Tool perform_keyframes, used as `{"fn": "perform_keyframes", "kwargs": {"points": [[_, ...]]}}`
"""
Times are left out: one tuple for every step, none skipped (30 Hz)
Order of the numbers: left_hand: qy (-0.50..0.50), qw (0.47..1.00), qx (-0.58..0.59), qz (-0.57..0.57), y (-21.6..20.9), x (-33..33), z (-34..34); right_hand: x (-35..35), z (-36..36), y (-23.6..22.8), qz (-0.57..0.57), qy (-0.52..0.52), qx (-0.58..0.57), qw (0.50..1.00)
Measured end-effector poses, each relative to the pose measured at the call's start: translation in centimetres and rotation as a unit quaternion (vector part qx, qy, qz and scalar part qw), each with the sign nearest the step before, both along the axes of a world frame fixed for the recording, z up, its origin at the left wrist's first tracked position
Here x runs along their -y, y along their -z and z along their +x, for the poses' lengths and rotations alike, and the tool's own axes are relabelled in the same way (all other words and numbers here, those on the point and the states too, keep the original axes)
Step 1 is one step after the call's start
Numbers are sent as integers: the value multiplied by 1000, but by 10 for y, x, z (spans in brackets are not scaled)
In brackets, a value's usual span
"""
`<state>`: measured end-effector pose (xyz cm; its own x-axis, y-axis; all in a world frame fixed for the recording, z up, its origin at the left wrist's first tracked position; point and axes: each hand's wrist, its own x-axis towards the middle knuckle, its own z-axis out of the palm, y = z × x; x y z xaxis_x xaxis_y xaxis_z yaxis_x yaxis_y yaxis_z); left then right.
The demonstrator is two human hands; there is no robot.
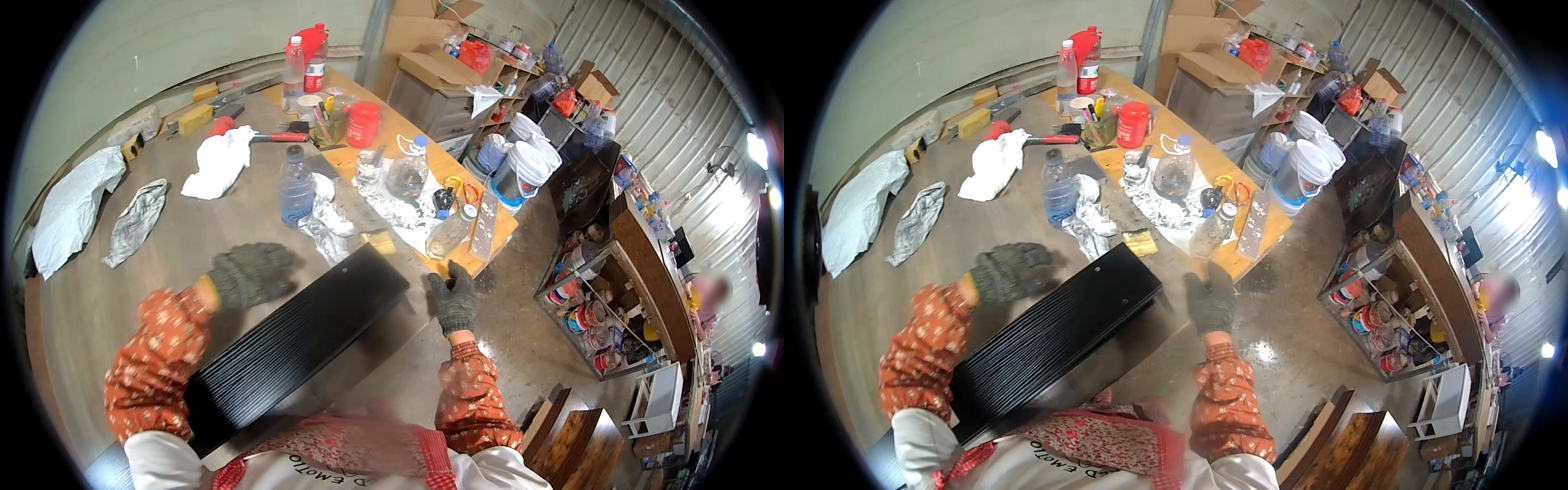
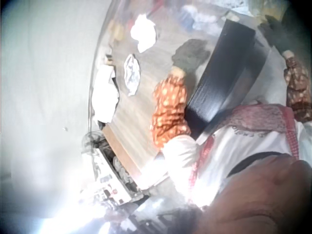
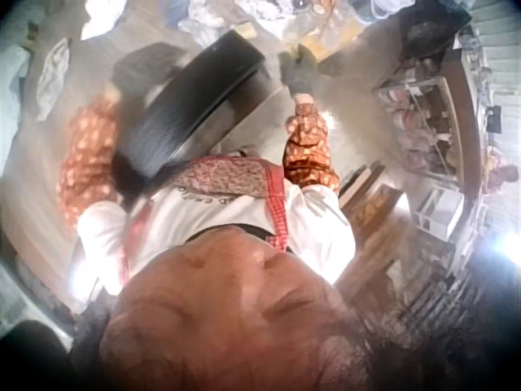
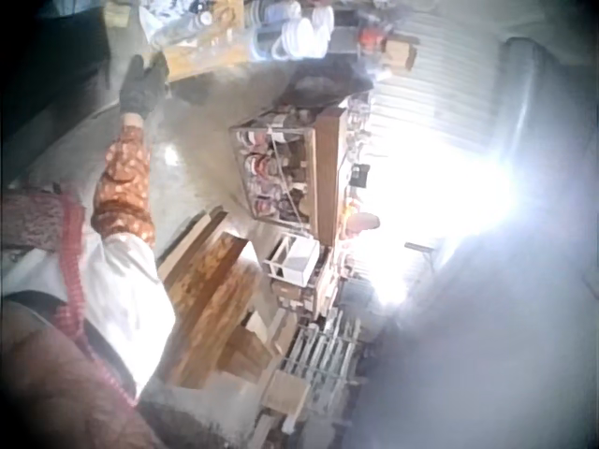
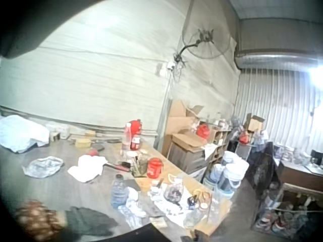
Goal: The person cleans a long black vent cover on a workbench. They wipe the surface with a white cloth, then use a yellow sponge to scrub the vent, repeatedly dipping the sponge into a small container of liquid. The person continues wiping and scrubbing the vent cover throughout the clip.
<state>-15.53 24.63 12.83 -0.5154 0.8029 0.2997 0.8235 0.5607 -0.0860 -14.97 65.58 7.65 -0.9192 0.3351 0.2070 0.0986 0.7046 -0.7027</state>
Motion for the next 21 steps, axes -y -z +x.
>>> {"fn": "perform_keyframes", "kwargs": {"points": [[-46, 997, 61, 22, 17, -18, -21, -11, -8, 5, 6, 2, -42, 999], [-130, 977, 169, 12, 4, -54, -35, -27, -14, 11, 17, 9, -81, 997], [-217, 937, 273, 0, -12, -89, -48, -38, -20, 16, 27, 9, -120, 992], [-228, 944, 240, -3, -13, -102, -58, -40, -29, 11, 4, -4, -93, 996], [-235, 949, 211, -4, -4, -116, -70, -43, -35, 6, -6, -6, -86, 996], [-248, 952, 182, -6, 4, -127, -80, -43, -43, 1, -16, -13, -78, 997], [-273, 942, 191, -29, 6, -138, -92, -46, -53, -6, -18, -23, -78, 997], [-298, 932, 202, -52, 8, -147, -104, -59, -69, 12, -21, -71, -144, 987], [-338, 913, 212, -85, 12, -148, -109, -58, -82, 12, -50, -117, -136, 983], [-344, 919, 179, -62, 24, -149, -112, -60, -89, 12, -78, -149, -124, 978], [-338, 918, 194, -72, 31, -149, -118, -62, -95, 12, -106, -181, -111, 971], [-331, 916, 211, -89, 24, -148, -120, -60, -98, 16, -68, -180, -95, 977], [-320, 915, 222, -103, 17, -148, -125, -59, -104, 15, -90, -197, -88, 972], [-321, 918, 184, -143, 19, -147, -126, -57, -109, 14, -112, -215, -79, 967], [-326, 921, 162, -140, 15, -140, -121, -52, -114, 15, -138, -236, -72, 959], [-322, 928, 138, -126, 16, -139, -121, -53, -122, 24, -74, -230, -104, 965], [-319, 934, 115, -114, 15, -136, -119, -57, -129, 27, -73, -254, -104, 959], [-301, 947, 72, -82, -14, -139, -106, -54, -133, 19, -77, -289, -102, 949], [-295, 953, 74, 6, -19, -127, -93, -52, -136, 16, -82, -323, -98, 938], [-280, 953, 69, 93, -26, -114, -81, -51, -144, 18, -106, -364, -99, 920], [-238, 964, -1, 117, -37, -128, -92, -74, -164, 41, -116, -347, -101, 925]]}}
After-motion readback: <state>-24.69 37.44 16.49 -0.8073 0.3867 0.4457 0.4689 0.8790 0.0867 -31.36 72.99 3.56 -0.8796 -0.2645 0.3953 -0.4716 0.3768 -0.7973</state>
